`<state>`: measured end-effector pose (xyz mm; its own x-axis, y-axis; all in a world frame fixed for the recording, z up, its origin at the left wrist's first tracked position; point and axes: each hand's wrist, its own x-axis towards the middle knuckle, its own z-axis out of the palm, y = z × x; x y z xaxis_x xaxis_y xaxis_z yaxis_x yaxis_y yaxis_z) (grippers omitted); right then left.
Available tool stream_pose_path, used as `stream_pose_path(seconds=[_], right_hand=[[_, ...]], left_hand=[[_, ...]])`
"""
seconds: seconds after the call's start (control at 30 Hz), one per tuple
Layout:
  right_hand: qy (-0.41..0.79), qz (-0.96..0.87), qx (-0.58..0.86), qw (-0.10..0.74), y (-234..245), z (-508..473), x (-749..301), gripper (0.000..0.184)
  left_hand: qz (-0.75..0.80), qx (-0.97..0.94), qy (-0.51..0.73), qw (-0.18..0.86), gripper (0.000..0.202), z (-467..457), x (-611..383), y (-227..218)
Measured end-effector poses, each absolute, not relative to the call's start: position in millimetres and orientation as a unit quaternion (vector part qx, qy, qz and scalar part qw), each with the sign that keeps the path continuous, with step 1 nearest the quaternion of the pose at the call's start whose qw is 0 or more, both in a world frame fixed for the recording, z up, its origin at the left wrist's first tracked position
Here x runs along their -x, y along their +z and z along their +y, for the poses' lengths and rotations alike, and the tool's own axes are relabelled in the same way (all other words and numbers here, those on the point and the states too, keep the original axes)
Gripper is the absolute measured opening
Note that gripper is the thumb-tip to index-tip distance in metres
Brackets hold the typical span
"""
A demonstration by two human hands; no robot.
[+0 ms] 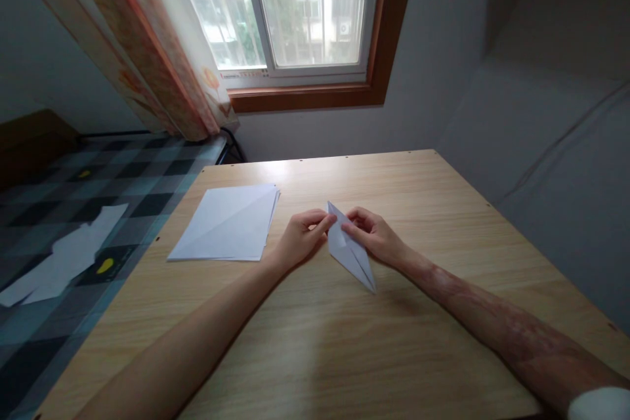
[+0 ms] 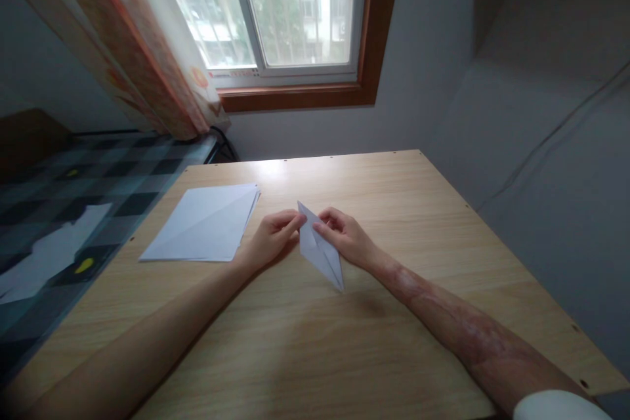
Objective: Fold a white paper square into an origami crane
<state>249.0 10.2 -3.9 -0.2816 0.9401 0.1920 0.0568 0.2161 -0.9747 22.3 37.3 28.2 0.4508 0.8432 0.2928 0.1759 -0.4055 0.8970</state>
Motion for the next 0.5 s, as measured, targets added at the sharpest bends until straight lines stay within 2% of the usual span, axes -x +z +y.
stream_pose_path(seconds=[0.13,0.5], right_hand=[[0.479,-0.637,0.408,0.446,-4.1,9.0,-248.3,0.041],[0.491,-0.653,0.383,0.432,-3.8,8.1,-246.8,0.041]], left_hand=[[0.343,-0.757,0.398,0.389,0.041,36.6,-22.0,25.6],[0.395,-0.710,0.444,0.377,0.035,38.5,-22.8,15.7]])
